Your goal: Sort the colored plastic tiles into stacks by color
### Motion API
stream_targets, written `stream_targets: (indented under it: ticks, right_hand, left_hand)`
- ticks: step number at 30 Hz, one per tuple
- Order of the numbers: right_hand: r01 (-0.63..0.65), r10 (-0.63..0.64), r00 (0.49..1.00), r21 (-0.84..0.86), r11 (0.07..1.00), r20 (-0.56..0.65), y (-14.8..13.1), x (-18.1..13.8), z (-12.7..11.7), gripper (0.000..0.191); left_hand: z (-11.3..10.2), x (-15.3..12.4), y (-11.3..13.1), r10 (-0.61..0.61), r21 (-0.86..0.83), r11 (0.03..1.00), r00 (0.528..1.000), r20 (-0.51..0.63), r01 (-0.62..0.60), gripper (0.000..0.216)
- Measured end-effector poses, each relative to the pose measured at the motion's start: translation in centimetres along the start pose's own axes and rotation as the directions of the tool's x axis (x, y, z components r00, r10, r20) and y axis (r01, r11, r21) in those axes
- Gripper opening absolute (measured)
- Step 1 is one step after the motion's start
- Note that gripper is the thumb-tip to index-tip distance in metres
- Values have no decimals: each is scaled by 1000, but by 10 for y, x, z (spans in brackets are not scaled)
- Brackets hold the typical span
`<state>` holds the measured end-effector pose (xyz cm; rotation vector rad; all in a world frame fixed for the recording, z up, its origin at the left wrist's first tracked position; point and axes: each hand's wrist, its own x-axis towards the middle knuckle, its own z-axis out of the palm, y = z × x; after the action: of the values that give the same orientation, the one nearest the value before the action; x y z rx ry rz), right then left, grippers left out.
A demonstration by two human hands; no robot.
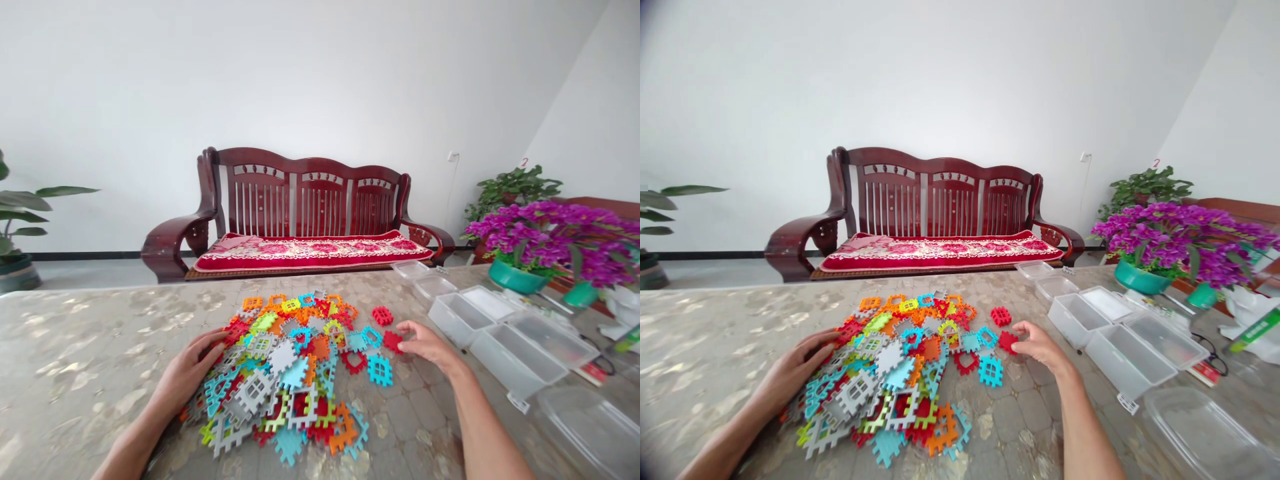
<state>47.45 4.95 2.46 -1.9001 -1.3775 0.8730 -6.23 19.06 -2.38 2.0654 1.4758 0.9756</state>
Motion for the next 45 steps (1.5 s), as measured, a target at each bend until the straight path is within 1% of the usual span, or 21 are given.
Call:
stream_targets:
  ticks: [2, 4, 5, 7, 11, 14, 17, 19, 22, 25, 30, 34, 36, 41, 43, 45]
  right_hand:
    - [86, -82, 996, -113, 990, 39, 1, 2, 1, 56]
    - [150, -145, 989, -247, 958, 36, 3, 5, 4, 55]
    - [162, -163, 986, -299, 940, 21, 3, 6, 6, 53]
    - [138, -152, 988, -366, 920, -8, 2, 8, 10, 46]
    - [39, -88, 993, -503, 863, -74, -6, 4, 15, 33]
    - [-23, -77, 985, -569, 822, -151, -11, 0, 14, 35]
    - [-70, -56, 976, -547, 834, -210, -9, 0, 9, 44]
    - [-87, -31, 972, -479, 873, -232, -5, 3, 5, 49]
    - [-72, -25, 960, -331, 941, -278, 1, 9, 2, 52]
    - [-45, -47, 939, -257, 965, -342, 3, 18, 4, 51]
    - [-75, -92, 879, -325, 943, -467, -5, 37, 14, 55]
    - [-91, -123, 848, -370, 924, -515, -22, 49, 24, 59]
    - [-94, -133, 844, -387, 917, -519, -30, 52, 30, 60]
    - [-122, -133, 863, -456, 882, -488, -38, 50, 43, 58]
    - [-143, -147, 852, -494, 858, -502, -37, 47, 47, 58]
    - [-166, -157, 844, -527, 834, -514, -35, 46, 49, 63]
  left_hand:
    - [0, 0, 1, 3, 7, 1000, 1000, -2, -3, 53]
    - [-1, 0, 2, 10, 13, 1000, 1000, -7, -10, 53]
    - [-1, -1, 2, 14, 14, 1000, 1000, -10, -14, 53]
    - [-1, -1, 2, 19, 14, 1000, 1000, -13, -19, 53]
    - [-1, 0, 2, 23, 13, 1000, 1000, -3, -23, 54]
    - [-1, 0, 1, 28, 9, 1000, 1000, 0, -28, 54]
    - [-1, 0, 1, 27, 3, 1000, 1000, 4, -27, 55]
    - [0, 0, 1, 28, 1, 1000, 1000, -3, -28, 56]
    - [0, 0, 1, 31, -1, 1000, 999, -10, -31, 57]
    - [0, -1, 1, 29, -9, 1000, 1000, 2, -29, 58]
    - [0, 0, 0, 26, -22, 999, 1000, 15, -26, 57]
    - [0, 0, 0, 19, -18, 1000, 1000, 17, -19, 55]
    - [-1, 0, 0, 21, -12, 1000, 1000, 11, -21, 55]
    - [-2, -2, 3, 34, -12, 999, 999, -2, -34, 53]
    - [-1, -2, 3, 27, -12, 1000, 1000, -1, -27, 52]
    - [-1, -2, 2, 19, -10, 1000, 1000, 4, -19, 52]
